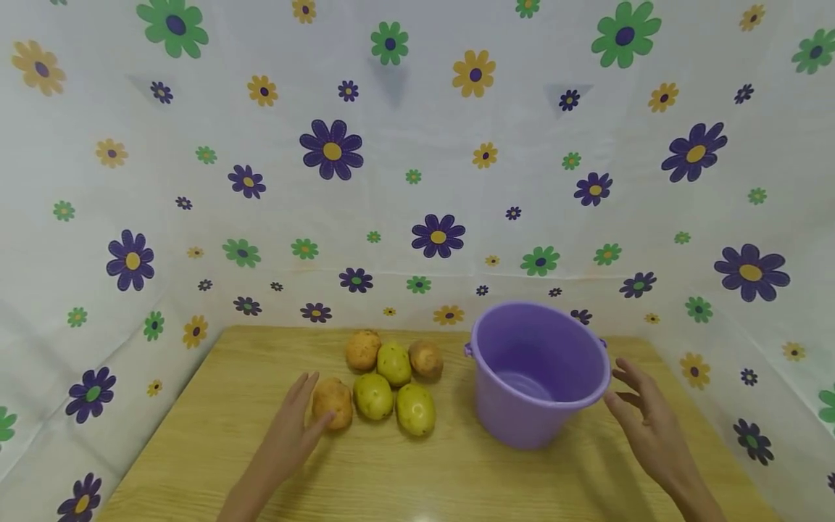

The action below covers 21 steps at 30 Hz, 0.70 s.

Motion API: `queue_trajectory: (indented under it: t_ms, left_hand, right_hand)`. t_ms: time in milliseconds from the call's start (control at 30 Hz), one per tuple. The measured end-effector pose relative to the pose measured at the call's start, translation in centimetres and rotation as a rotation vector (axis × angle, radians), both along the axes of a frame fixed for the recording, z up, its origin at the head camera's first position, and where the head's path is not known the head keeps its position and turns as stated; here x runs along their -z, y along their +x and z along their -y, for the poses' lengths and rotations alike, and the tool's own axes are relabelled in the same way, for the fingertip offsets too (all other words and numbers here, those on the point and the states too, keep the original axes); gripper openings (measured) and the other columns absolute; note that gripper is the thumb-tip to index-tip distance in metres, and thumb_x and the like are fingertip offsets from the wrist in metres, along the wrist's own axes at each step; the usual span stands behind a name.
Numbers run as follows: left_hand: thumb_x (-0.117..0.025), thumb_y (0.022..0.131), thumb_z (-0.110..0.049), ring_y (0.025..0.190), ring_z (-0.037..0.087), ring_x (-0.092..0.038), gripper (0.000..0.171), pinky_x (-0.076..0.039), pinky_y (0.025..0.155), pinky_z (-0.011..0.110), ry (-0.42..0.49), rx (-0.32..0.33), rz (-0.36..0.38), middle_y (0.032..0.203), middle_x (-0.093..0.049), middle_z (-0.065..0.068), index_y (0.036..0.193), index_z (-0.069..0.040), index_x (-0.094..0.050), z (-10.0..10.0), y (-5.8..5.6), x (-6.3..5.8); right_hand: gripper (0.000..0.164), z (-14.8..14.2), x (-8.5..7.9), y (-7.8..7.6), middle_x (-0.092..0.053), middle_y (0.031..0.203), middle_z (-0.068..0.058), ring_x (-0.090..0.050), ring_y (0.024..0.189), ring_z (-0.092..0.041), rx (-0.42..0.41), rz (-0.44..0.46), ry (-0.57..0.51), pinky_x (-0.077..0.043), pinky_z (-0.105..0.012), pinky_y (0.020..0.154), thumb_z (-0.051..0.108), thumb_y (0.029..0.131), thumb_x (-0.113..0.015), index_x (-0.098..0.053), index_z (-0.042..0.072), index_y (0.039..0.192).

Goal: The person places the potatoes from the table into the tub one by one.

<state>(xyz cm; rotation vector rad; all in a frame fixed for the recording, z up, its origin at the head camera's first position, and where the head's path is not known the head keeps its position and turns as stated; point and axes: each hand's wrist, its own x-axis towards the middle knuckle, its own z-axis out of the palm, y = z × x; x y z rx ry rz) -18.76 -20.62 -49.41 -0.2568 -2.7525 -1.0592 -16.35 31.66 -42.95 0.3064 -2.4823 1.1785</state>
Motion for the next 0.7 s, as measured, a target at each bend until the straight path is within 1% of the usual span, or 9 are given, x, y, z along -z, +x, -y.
queue_trajectory:
  t_ms: [100, 167, 300, 433, 533, 700]
  left_hand:
    - [-0.068, 0.102, -0.026, 0.145, 0.056, -0.027, 0.076, -0.026, 0.114, 0.069, 0.020, -0.012, 0.063, 0.163, -0.019, 0.035, 0.159, 0.005, -0.028, 0.1, -0.3, 0.7]
    - [-0.067, 0.102, -0.030, 0.145, 0.057, -0.026, 0.076, -0.026, 0.114, 0.070, 0.029, -0.012, 0.086, 0.162, -0.019, 0.036, 0.158, 0.005, -0.030, 0.2, -0.5, 1.1]
    - [-0.067, 0.102, -0.032, 0.143, 0.059, -0.028, 0.074, -0.027, 0.113, 0.071, 0.036, -0.011, 0.096, 0.161, -0.019, 0.038, 0.156, 0.006, -0.034, 0.0, -0.7, 1.8]
    - [-0.070, 0.100, -0.027, 0.143, 0.058, -0.028, 0.073, -0.026, 0.114, 0.070, 0.041, -0.015, 0.109, 0.161, -0.020, 0.037, 0.155, 0.007, -0.036, -0.3, -0.8, 2.2]
    - [-0.071, 0.099, -0.025, 0.144, 0.057, -0.028, 0.073, -0.026, 0.115, 0.068, 0.050, -0.014, 0.117, 0.161, -0.022, 0.037, 0.155, 0.007, -0.036, -0.5, -0.9, 2.3]
    - [-0.073, 0.098, -0.023, 0.144, 0.057, -0.029, 0.074, -0.027, 0.114, 0.069, 0.056, -0.009, 0.103, 0.159, -0.025, 0.038, 0.155, 0.007, -0.036, -0.6, -0.9, 2.5]
  right_hand:
    - [0.063, 0.3, 0.1, -0.2, -0.044, 0.152, -0.026, -0.048, 0.115, 0.009, -0.020, -0.013, -0.018, -0.049, -0.009, 0.084, 0.012, 0.107, -0.058, -0.029, 0.004, 0.161]
    - [0.064, 0.4, 0.2, -0.4, -0.042, 0.153, -0.026, -0.048, 0.117, 0.008, -0.031, -0.030, -0.028, -0.047, -0.007, 0.086, 0.010, 0.106, -0.059, -0.029, 0.003, 0.161]
    - [0.063, 0.7, 0.3, -0.8, -0.040, 0.154, -0.023, -0.047, 0.124, 0.002, -0.057, -0.073, -0.055, -0.044, -0.006, 0.092, 0.004, 0.103, -0.062, -0.033, 0.003, 0.160]
    - [0.063, 0.9, 0.4, -1.3, -0.037, 0.157, -0.022, -0.043, 0.132, -0.003, -0.087, -0.116, -0.076, -0.043, -0.007, 0.096, -0.003, 0.098, -0.065, -0.040, 0.001, 0.156]
    - [0.061, 1.0, 0.5, -1.4, -0.034, 0.159, -0.023, -0.045, 0.129, -0.001, -0.093, -0.123, -0.065, -0.044, -0.007, 0.094, -0.004, 0.097, -0.066, -0.042, -0.005, 0.153]
    - [0.056, 1.0, 0.4, -1.4, -0.033, 0.159, -0.024, -0.050, 0.119, 0.004, -0.082, -0.099, -0.032, -0.045, -0.005, 0.091, 0.000, 0.100, -0.065, -0.042, -0.010, 0.150]
